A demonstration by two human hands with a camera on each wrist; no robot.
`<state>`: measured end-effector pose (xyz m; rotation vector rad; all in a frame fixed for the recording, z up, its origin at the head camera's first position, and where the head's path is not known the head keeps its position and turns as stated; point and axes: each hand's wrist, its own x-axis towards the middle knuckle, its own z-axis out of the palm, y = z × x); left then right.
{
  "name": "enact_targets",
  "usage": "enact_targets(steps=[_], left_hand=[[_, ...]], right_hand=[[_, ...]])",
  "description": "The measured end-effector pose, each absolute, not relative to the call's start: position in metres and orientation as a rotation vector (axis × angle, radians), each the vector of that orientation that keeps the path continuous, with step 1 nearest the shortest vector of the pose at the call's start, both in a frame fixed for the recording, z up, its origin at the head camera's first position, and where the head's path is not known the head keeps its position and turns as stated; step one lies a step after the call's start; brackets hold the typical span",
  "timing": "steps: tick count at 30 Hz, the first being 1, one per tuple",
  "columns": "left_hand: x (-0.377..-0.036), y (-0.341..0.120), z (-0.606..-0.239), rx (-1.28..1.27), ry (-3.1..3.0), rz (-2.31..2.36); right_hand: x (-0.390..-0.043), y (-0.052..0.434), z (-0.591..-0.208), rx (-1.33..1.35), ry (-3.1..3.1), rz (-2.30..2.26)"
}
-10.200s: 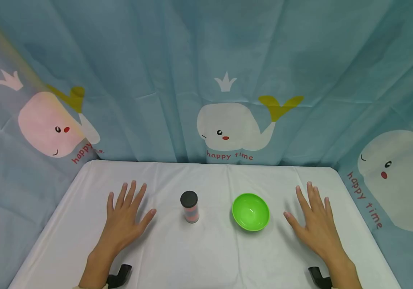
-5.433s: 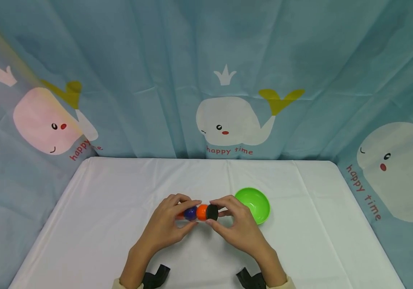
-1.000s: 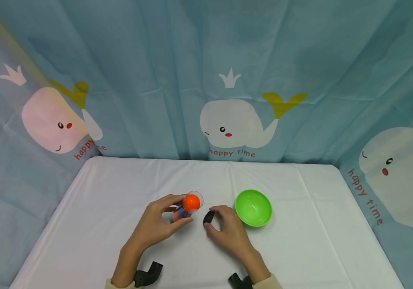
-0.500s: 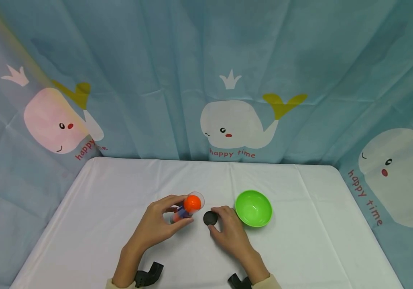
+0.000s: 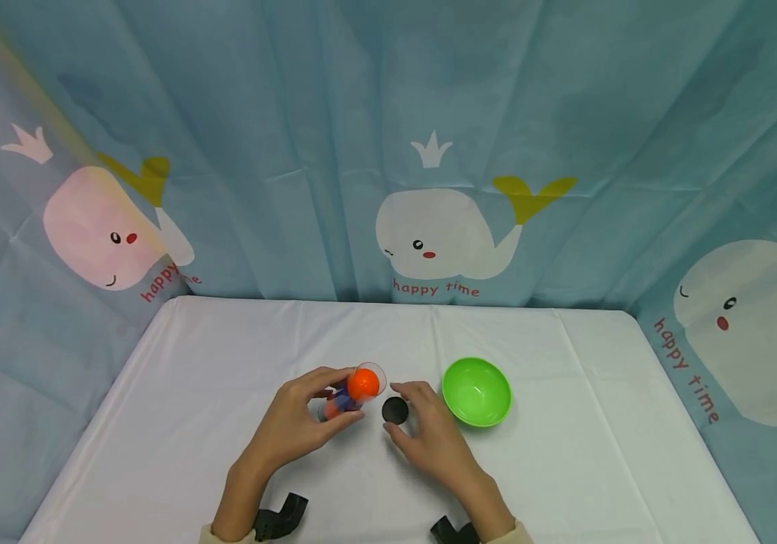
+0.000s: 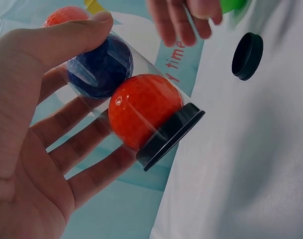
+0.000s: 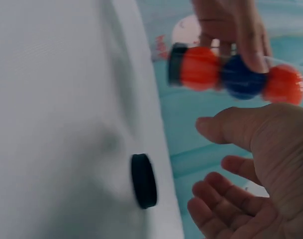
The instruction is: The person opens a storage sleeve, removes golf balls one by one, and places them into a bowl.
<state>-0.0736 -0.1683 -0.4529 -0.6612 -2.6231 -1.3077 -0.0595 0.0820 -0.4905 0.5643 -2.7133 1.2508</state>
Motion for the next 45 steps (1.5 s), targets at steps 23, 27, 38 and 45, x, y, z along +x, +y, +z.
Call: enact_targets(steps=[23,27,38,45], left_hand=[[-0.067,-0.163,-0.451,-0.564,-2.790,-1.128],[-0.066,-0.164,-0.447,-0.545,-2.812,-1.094],[-0.064,-0.161,-0.438,-0.586,-2.783,-1.106],[-0.062,-0.158,-0.437,-0.647,-2.712,-1.069]], right_hand=[[-0.059,0.109,-0.452,0.609,-2.441,1.468],[-0.061,0.111,-0.451,0.630,-2.384,1.501],[-0.058,0.111,-0.451,0.655,-2.425,1.636],[-0.059,0.111,-0.450,0.683,-2.393,1.750]])
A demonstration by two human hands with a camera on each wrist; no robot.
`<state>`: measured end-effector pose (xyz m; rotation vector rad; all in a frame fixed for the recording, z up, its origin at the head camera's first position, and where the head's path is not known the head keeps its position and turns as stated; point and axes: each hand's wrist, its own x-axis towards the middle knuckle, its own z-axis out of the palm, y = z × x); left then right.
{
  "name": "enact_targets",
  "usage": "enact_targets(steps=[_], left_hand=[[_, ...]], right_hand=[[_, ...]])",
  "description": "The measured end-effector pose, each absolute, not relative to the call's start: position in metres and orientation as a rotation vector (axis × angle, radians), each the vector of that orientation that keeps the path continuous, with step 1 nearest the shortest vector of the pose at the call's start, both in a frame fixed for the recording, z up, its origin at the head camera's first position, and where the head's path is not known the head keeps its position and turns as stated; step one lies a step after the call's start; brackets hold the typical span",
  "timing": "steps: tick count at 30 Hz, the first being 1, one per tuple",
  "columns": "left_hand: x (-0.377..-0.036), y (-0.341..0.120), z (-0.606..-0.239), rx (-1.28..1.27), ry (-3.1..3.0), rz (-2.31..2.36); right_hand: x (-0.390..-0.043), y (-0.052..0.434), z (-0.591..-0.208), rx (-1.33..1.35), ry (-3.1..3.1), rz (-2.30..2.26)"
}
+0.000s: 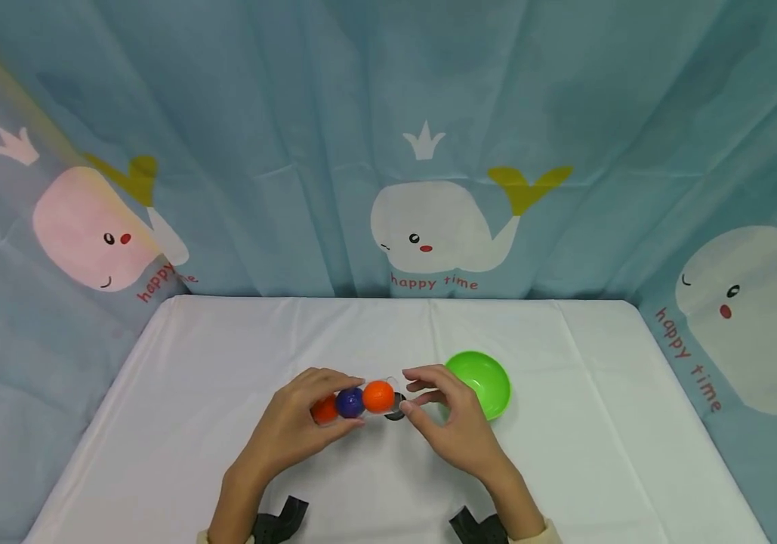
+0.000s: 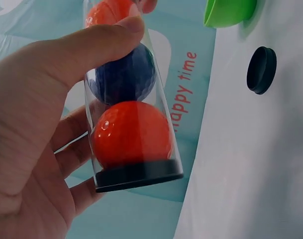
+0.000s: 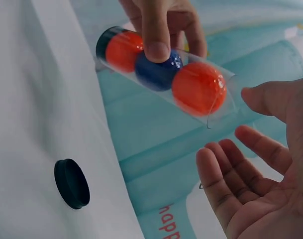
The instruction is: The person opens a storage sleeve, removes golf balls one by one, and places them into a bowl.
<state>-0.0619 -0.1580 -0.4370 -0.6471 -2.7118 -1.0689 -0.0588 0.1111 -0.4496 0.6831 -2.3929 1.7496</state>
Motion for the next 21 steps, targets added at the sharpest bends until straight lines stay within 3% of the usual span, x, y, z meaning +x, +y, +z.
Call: enact_targets(steps=[21], left_hand=[[-0.062,-0.156,-0.431,-0.773,-2.640,-0.727]], right_hand=[[-0.066,0.108,-0.465,0.747,-2.313,2.098]])
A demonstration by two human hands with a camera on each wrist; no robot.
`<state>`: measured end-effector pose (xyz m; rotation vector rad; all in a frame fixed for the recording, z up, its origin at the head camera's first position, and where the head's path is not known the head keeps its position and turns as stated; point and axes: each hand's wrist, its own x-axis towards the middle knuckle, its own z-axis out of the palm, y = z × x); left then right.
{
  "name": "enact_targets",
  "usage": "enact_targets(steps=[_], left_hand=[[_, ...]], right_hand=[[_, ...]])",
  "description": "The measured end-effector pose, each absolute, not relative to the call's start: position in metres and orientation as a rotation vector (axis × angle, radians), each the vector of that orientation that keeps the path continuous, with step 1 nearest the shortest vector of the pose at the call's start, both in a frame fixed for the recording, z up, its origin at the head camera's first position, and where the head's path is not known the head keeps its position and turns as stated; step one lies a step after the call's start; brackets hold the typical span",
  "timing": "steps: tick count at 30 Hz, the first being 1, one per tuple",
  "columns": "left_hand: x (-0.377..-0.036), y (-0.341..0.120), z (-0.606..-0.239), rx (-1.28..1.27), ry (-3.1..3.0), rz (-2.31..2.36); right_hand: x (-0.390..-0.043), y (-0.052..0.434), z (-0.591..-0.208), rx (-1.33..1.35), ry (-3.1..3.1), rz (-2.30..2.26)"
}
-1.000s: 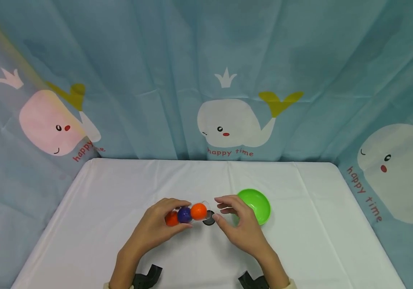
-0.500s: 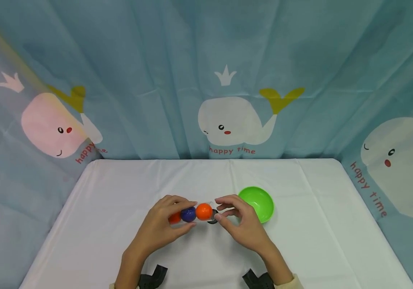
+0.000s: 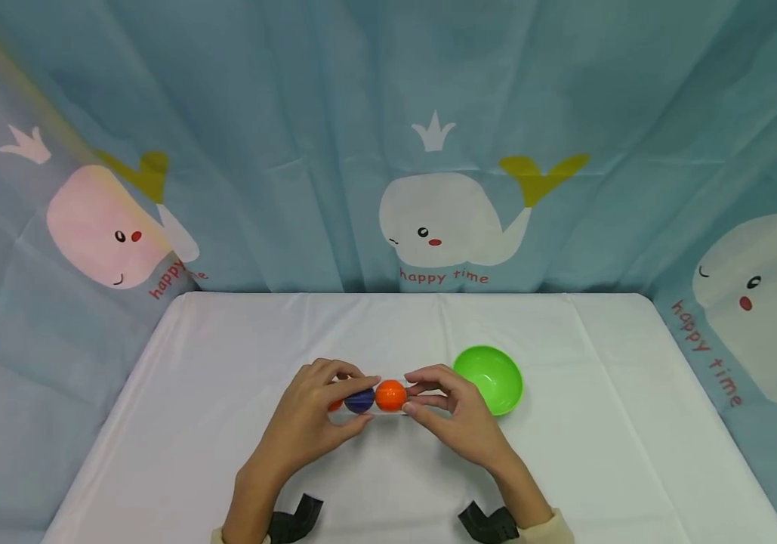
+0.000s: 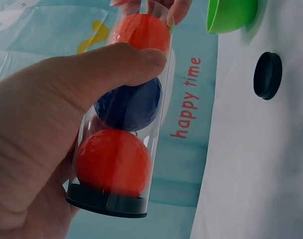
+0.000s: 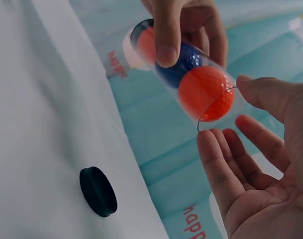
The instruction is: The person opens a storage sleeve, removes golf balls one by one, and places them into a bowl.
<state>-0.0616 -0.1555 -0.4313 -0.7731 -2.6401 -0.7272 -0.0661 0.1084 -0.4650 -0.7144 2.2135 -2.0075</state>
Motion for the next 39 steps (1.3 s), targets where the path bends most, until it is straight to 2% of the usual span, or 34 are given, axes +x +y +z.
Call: enact_targets(steps=[19,39], left_hand=[[-0.053,-0.157,-0.417,-0.736,-2.646,-0.553],[-0.055,-0.158,-0.419,-0.710,-2.676,-0.666]], right_hand=[[-0.067,0.104,-0.470,-0.668,2.088,-2.020],[-0.065,0.106,-0.465,-0.584,2.004,-2.084]])
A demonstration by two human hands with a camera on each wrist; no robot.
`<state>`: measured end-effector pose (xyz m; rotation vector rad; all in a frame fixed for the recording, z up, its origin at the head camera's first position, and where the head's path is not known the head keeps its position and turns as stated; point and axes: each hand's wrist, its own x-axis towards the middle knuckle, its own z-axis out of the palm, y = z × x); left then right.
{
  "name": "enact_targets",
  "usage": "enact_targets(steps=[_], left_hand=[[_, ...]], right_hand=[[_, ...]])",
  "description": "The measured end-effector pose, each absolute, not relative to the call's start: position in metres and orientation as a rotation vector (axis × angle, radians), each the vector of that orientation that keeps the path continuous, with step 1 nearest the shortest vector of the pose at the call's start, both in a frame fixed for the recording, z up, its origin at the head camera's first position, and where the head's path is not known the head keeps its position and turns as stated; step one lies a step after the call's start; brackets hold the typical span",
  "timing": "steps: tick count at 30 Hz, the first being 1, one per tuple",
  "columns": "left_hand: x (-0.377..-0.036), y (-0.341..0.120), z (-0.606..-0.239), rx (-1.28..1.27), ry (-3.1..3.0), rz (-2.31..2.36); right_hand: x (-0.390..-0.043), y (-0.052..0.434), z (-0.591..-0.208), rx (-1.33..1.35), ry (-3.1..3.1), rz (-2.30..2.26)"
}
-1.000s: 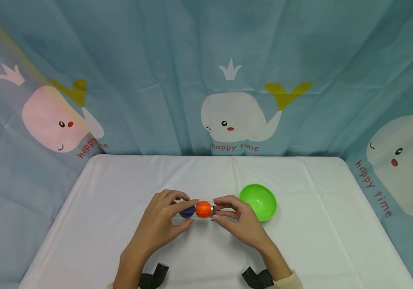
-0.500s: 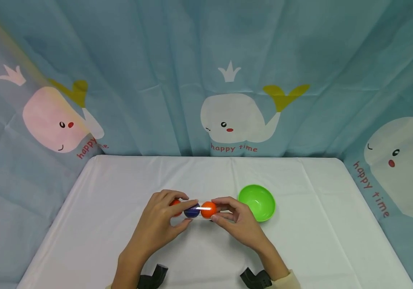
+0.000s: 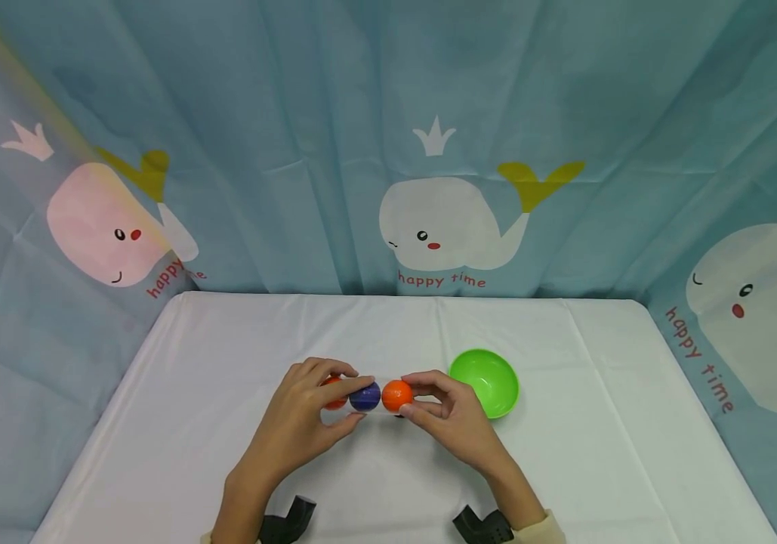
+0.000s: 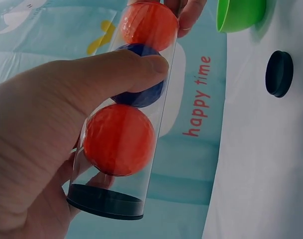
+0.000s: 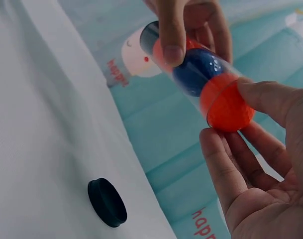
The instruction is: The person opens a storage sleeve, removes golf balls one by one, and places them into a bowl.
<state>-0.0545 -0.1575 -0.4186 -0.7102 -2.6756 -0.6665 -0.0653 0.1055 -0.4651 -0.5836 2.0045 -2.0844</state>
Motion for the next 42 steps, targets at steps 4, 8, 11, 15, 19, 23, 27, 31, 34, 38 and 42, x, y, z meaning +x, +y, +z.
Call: enact_targets(steps=[4,8,11,15,19,23,27,31,34,38,42], left_hand=[[-0.055,-0.158,-0.420,-0.711,-2.674,-0.685],[-0.056,-0.159,-0.421,-0.728,-2.660,-0.714],[-0.057,-0.161,-0.423,-0.736,-2.652,-0.738],[-0.059,-0.161,-0.424,-0.725,-2.650,-0.774],[-0.061,-0.162,-0.425,-0.705,-2.658,-0.806],[-0.061,-0.162,-0.426,-0.675,-2.678,-0.851],[-0.059,-0.163,-0.428,-0.631,-2.711,-0.899],[-0.059,-0.164,-0.429,-0.608,-2.723,-0.930],[-0.060,-0.164,-0.429,-0.611,-2.716,-0.968],[-0.060,-0.166,-0.431,-0.607,-2.712,-1.010],[-0.061,-0.167,-0.432,-0.612,-2.712,-1.010]], right_hand=[[-0.065,0.106,-0.466,-0.605,2.029,-2.095],[-0.066,0.107,-0.466,-0.618,2.046,-2.116],[-0.066,0.109,-0.466,-0.599,2.044,-2.133],[-0.067,0.112,-0.463,-0.564,2.028,-2.151],[-0.068,0.115,-0.462,-0.573,2.007,-2.166],[-0.068,0.116,-0.463,-0.576,2.014,-2.174],[-0.068,0.120,-0.462,-0.527,2.057,-2.168],[-0.070,0.125,-0.461,-0.476,2.105,-2.174],[-0.071,0.130,-0.461,-0.451,2.123,-2.183],[-0.072,0.137,-0.462,-0.399,2.125,-2.184],[-0.075,0.145,-0.462,-0.392,2.183,-2.186]])
